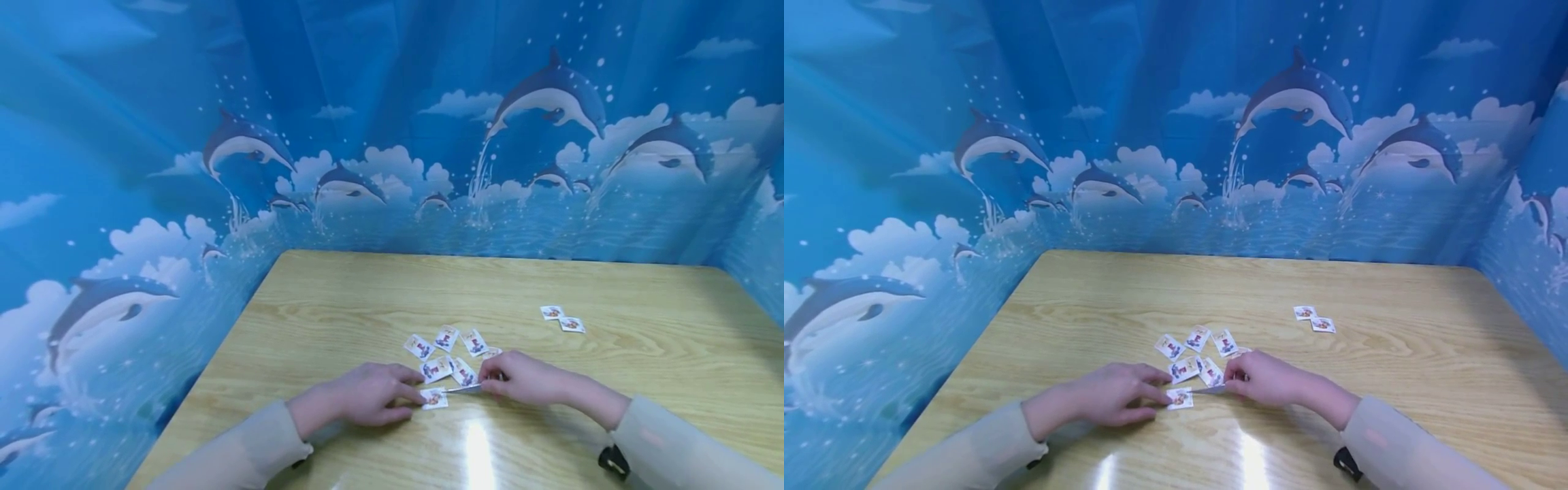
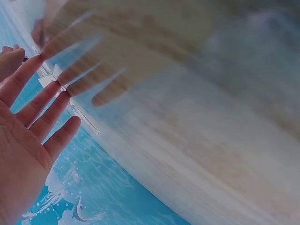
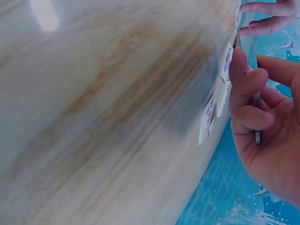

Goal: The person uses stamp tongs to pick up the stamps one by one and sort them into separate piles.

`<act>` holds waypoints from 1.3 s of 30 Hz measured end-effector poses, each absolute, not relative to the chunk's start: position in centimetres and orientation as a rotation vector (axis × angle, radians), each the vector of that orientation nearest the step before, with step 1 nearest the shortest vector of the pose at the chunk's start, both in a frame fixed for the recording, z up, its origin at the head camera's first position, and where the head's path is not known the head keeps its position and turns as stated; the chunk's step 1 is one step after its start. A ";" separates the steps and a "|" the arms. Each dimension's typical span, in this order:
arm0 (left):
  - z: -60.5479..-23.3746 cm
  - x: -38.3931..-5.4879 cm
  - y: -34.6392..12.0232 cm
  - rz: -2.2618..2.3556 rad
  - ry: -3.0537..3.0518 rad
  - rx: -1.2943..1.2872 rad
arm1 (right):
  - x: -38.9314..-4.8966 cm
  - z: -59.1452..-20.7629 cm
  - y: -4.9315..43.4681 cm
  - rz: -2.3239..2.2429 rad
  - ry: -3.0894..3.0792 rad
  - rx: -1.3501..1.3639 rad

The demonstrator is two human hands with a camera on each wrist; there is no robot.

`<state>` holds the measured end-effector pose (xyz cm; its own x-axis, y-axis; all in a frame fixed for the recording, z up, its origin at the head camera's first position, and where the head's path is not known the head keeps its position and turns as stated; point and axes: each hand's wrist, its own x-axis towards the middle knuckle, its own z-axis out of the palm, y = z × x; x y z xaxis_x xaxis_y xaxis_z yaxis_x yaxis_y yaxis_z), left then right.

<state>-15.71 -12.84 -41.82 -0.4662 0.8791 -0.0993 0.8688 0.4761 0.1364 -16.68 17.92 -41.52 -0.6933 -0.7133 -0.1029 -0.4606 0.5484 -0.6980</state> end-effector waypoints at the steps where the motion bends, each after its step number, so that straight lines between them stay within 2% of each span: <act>1: -41.8 -15.7 -12.8 0.103 2.561 1.533 | -16.6 -41.4 18.0 -0.931 2.407 -0.958; 28: -41.7 -15.8 -12.7 0.102 2.548 1.542 | -16.4 -41.4 17.9 -0.948 2.392 -0.922; 39: -41.7 -15.8 -12.7 0.097 2.553 1.535 | -16.9 -41.5 17.2 -0.856 2.536 -1.030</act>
<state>-15.78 -12.69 -41.65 -0.4604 0.8816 -0.1038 0.8712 0.4712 0.1381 -16.85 17.20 -41.46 -0.7098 -0.7039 -0.0289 -0.5425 0.5723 -0.6149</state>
